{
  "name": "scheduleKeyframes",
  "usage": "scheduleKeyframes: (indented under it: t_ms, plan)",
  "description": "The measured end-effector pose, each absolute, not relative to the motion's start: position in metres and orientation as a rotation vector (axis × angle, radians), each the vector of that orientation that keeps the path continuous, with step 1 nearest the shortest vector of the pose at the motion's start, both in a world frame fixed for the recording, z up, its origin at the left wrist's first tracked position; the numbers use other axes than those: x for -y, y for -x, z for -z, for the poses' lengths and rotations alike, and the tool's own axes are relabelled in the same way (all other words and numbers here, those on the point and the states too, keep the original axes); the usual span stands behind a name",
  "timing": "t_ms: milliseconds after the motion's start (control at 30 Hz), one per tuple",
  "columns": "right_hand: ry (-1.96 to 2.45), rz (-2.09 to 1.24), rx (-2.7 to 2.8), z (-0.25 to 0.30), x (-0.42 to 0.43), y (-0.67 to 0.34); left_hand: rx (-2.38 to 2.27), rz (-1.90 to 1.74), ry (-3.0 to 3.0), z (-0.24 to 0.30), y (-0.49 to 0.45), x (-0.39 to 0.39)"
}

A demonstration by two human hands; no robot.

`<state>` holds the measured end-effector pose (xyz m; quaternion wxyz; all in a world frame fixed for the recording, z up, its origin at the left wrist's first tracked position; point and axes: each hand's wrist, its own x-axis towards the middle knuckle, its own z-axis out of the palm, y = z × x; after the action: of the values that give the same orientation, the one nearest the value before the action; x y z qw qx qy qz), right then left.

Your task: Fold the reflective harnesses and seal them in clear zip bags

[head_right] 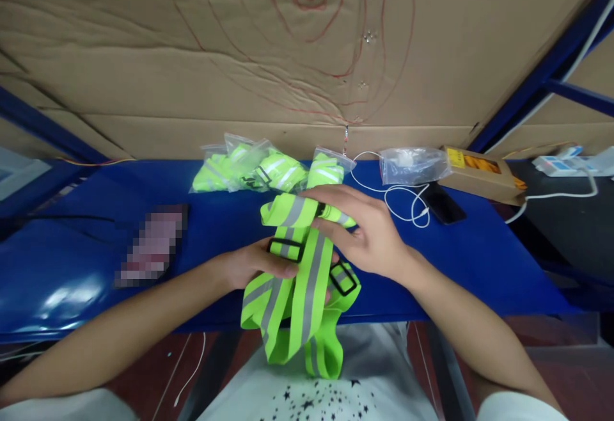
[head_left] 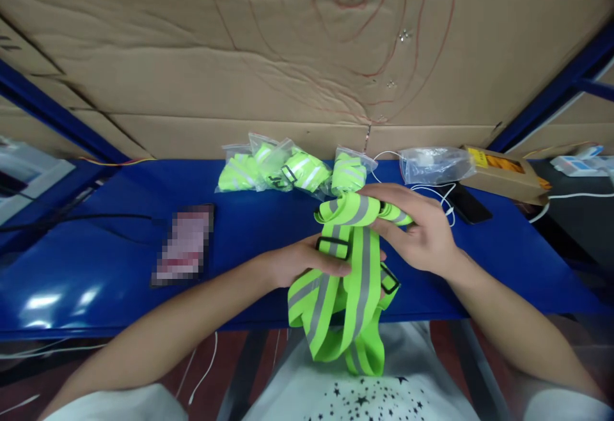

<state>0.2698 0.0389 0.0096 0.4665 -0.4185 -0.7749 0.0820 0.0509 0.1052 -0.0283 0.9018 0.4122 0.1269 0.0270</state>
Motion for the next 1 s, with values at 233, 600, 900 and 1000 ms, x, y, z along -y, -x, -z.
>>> scheduleKeyframes:
  t_ms: [233,600,900,1000]
  plan:
    - [0.852,0.243,2.131,0.004,-0.041,-0.277,-0.228,-0.151,-0.926,0.023,-0.047,-0.101]
    - [0.819,0.320,2.372,-0.002,-0.041,-0.263,-0.129,-0.228,-0.767,0.029,-0.052,-0.108]
    - [0.968,-0.450,1.697,0.004,-0.043,-0.267,-0.297,-0.375,-0.835,0.026,-0.053,-0.120]
    - [0.965,-0.673,1.517,0.022,-0.051,-0.255,-0.330,-0.518,-0.831,0.023,-0.051,-0.124]
